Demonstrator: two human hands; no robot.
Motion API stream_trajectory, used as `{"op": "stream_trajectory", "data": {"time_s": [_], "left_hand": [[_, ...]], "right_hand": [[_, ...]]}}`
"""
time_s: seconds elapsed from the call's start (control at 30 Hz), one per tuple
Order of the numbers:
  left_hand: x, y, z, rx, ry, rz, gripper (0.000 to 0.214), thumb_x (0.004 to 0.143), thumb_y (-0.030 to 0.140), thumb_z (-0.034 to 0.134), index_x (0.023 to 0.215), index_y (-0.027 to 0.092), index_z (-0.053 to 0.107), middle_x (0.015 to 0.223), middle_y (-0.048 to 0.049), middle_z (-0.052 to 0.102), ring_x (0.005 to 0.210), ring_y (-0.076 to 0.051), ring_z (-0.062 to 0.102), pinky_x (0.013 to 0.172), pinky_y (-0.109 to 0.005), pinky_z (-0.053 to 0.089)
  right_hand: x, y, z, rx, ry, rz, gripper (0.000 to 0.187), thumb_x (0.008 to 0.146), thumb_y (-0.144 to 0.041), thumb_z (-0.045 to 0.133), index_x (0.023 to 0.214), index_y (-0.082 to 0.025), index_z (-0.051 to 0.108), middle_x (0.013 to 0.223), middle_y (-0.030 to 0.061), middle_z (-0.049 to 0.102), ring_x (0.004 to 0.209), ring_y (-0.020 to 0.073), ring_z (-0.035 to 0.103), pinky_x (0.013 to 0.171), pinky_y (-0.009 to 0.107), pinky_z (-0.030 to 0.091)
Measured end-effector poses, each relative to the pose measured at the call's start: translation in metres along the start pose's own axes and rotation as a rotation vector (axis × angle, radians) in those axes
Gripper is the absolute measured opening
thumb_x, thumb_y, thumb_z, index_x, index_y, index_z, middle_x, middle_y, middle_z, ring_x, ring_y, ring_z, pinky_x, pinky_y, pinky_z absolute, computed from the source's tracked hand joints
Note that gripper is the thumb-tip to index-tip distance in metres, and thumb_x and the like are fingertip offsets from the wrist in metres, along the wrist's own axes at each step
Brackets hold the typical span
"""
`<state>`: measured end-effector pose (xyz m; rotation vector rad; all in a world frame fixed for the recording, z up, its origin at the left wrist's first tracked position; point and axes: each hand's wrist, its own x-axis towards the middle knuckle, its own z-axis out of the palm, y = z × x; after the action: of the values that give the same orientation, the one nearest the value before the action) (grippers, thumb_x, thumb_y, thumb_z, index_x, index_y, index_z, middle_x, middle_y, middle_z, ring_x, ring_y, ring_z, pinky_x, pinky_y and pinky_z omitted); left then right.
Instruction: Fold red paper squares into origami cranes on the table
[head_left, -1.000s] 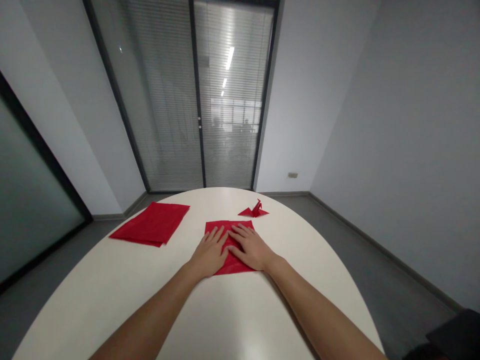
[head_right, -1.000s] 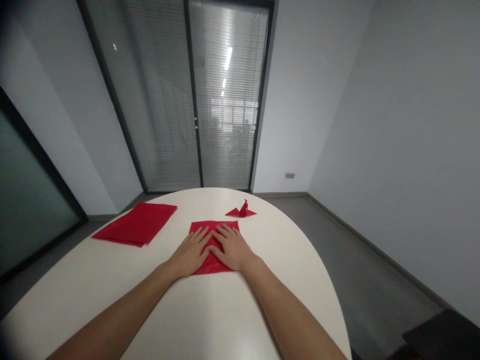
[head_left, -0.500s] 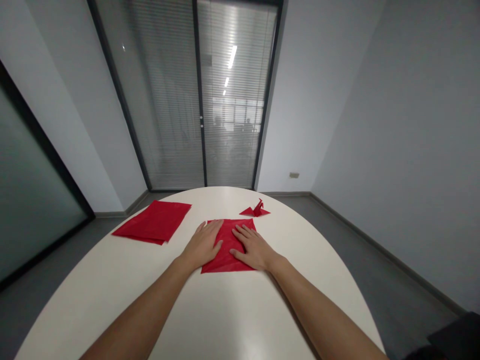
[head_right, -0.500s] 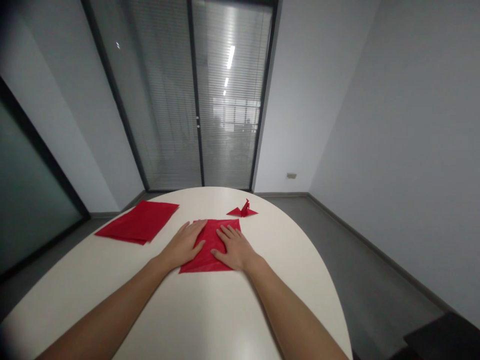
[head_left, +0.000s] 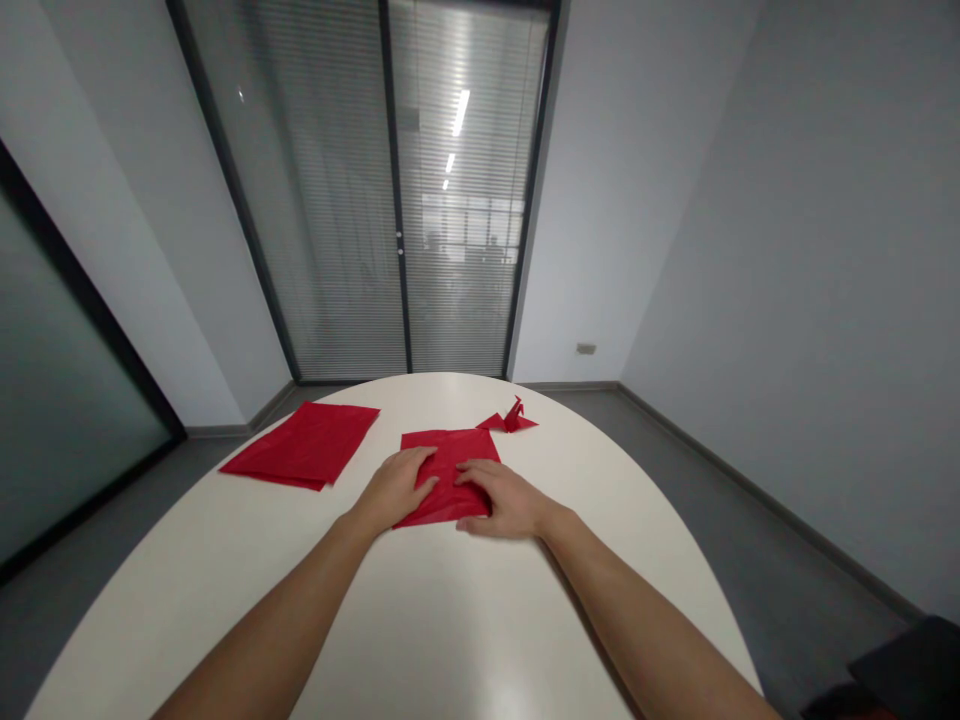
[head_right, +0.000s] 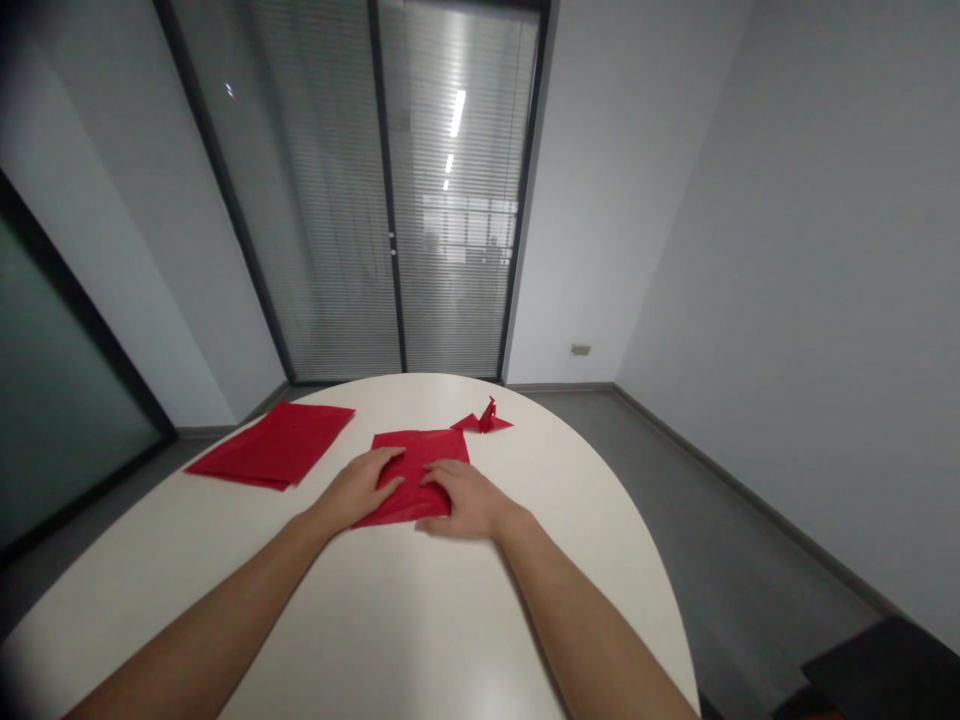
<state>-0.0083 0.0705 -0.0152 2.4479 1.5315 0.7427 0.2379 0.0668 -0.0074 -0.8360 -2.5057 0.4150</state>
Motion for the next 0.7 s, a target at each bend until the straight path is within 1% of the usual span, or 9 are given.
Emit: {"op": "stream_trajectory", "data": {"time_s": [0.1,0.2,0.27,0.33,0.4,0.53,0.7], "left_hand": [[-0.002,0.006,-0.005,-0.087,-0.003,0.083,0.028,0.091,0.027,0.057,0.116,0.018,0.065,0.121,-0.0107,0.07,0.112,-0.025,0.064,0.102,-0.04,0.048],[-0.006,0.014,-0.011,-0.147,-0.061,0.178,0.015,0.089,0.032,0.061,0.097,0.021,0.067,0.12,-0.0075,0.07,0.111,-0.024,0.063,0.1,-0.037,0.048],[-0.008,0.019,-0.014,-0.147,-0.106,0.208,0.02,0.085,0.036,0.066,0.098,0.021,0.067,0.123,-0.0078,0.068,0.114,-0.025,0.062,0.1,-0.038,0.048],[-0.01,0.022,-0.017,-0.124,-0.148,0.225,0.03,0.082,0.039,0.069,0.106,0.021,0.067,0.126,-0.0087,0.067,0.116,-0.026,0.06,0.101,-0.039,0.048],[-0.01,0.025,-0.02,-0.094,-0.182,0.232,0.035,0.081,0.041,0.07,0.111,0.021,0.066,0.127,-0.0092,0.066,0.117,-0.027,0.059,0.101,-0.039,0.047],[-0.008,0.03,-0.026,-0.076,-0.234,0.202,0.032,0.084,0.041,0.066,0.11,0.023,0.067,0.125,-0.0079,0.068,0.114,-0.027,0.062,0.098,-0.037,0.048],[-0.006,0.029,-0.031,-0.121,-0.263,0.137,0.028,0.082,0.036,0.066,0.107,0.023,0.068,0.121,-0.0065,0.07,0.109,-0.027,0.065,0.095,-0.036,0.048]], "right_hand": [[0.0,0.001,0.001,-0.003,-0.013,0.019,0.063,0.079,-0.05,0.075,0.13,-0.016,0.061,0.138,0.0176,0.059,0.129,0.0345,0.054,0.11,0.05,0.041],[-0.001,0.0,0.0,-0.004,-0.018,0.035,0.062,0.081,-0.049,0.073,0.132,-0.017,0.06,0.137,0.0169,0.061,0.131,0.035,0.053,0.11,0.051,0.041],[-0.001,-0.001,-0.003,-0.004,-0.016,0.044,0.059,0.081,-0.048,0.073,0.13,-0.017,0.062,0.136,0.0164,0.062,0.13,0.0348,0.054,0.11,0.051,0.041],[-0.002,-0.001,-0.006,-0.003,-0.014,0.057,0.057,0.082,-0.047,0.071,0.129,-0.017,0.062,0.134,0.0163,0.063,0.127,0.0336,0.057,0.108,0.05,0.043],[-0.003,-0.001,-0.008,0.002,-0.016,0.069,0.057,0.083,-0.048,0.071,0.13,-0.017,0.062,0.132,0.0159,0.065,0.122,0.0324,0.06,0.106,0.048,0.045],[-0.004,0.002,-0.011,0.001,-0.039,0.08,0.066,0.077,-0.05,0.075,0.133,-0.016,0.061,0.134,0.016,0.063,0.122,0.0333,0.06,0.106,0.048,0.046],[-0.003,0.003,-0.014,-0.026,-0.082,0.081,0.062,0.077,-0.048,0.075,0.129,-0.016,0.065,0.138,0.0163,0.061,0.126,0.0345,0.058,0.109,0.049,0.043]]}}
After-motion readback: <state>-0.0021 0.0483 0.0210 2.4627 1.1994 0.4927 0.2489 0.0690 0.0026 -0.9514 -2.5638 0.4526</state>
